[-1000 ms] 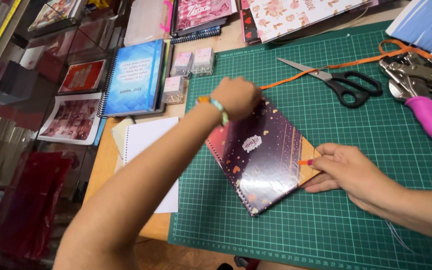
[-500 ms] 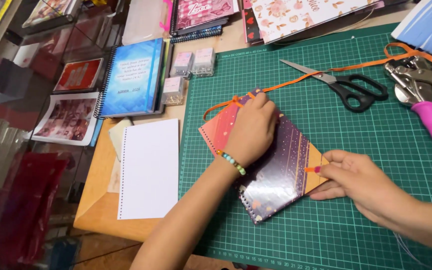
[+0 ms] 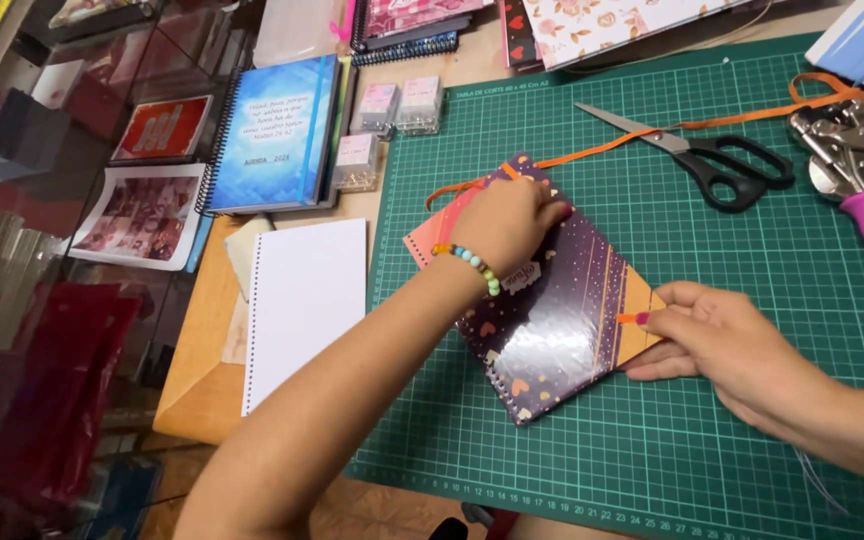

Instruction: The person assembles notebooks by punching holes in the covers and pages, then threading an orange ribbon through the holes to bind them. They handle multiple notebook covers and stacks of paper, using a hole punch and scissors on a green cutting mat.

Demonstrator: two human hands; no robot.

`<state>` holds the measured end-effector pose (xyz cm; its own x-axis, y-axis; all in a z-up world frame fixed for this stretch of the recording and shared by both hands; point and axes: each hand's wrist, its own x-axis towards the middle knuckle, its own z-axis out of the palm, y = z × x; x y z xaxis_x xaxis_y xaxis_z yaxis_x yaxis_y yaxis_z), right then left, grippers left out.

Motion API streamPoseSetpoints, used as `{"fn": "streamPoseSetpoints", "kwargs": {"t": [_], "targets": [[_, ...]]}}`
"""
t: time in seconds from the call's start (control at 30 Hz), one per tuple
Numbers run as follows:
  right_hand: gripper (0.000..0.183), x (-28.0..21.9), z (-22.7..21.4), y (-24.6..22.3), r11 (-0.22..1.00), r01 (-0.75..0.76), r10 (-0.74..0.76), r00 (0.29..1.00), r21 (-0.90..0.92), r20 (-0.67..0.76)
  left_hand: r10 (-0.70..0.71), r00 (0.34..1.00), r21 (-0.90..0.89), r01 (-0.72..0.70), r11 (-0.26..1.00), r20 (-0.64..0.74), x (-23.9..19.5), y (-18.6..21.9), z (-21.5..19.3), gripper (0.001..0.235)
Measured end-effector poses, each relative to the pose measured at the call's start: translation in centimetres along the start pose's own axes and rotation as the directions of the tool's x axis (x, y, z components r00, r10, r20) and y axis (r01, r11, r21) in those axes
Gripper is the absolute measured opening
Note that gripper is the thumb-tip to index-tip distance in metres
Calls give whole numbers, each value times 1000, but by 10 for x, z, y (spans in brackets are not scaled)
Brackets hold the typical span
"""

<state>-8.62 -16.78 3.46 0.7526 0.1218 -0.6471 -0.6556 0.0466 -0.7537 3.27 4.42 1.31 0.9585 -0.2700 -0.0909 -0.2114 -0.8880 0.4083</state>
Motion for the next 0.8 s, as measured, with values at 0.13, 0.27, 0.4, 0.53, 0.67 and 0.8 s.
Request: {"fn": "streamPoseSetpoints", "kwargs": {"t": [0.13, 0.27, 0.4, 0.53, 0.67, 0.8], "targets": [[11, 4, -3, 4, 1000, 8, -8, 1000, 12, 1, -69, 994, 131, 57, 990, 87, 3, 12, -21, 36], [10, 9, -7, 11, 999, 27, -27, 1000, 19, 10, -130, 974, 521, 16, 853, 184, 6, 35, -34, 22], [10, 15, -9, 15, 999, 43, -44, 999, 31, 24, -180, 965, 650, 13, 760, 192, 10, 48, -34, 29], [11, 10, -8, 12, 999, 46, -47, 998, 28, 34, -182, 968, 713, 6, 701, 170, 16, 36, -22, 37], [10, 9, -8, 9, 999, 40, -40, 998, 13, 39, 29, 989, 829, -138, 542, 146, 12, 27, -30, 19], [10, 10, -8, 10, 999, 41, -41, 998, 5, 39, 312, 940, 796, -290, 531, 135, 15, 15, -36, 35]]}}
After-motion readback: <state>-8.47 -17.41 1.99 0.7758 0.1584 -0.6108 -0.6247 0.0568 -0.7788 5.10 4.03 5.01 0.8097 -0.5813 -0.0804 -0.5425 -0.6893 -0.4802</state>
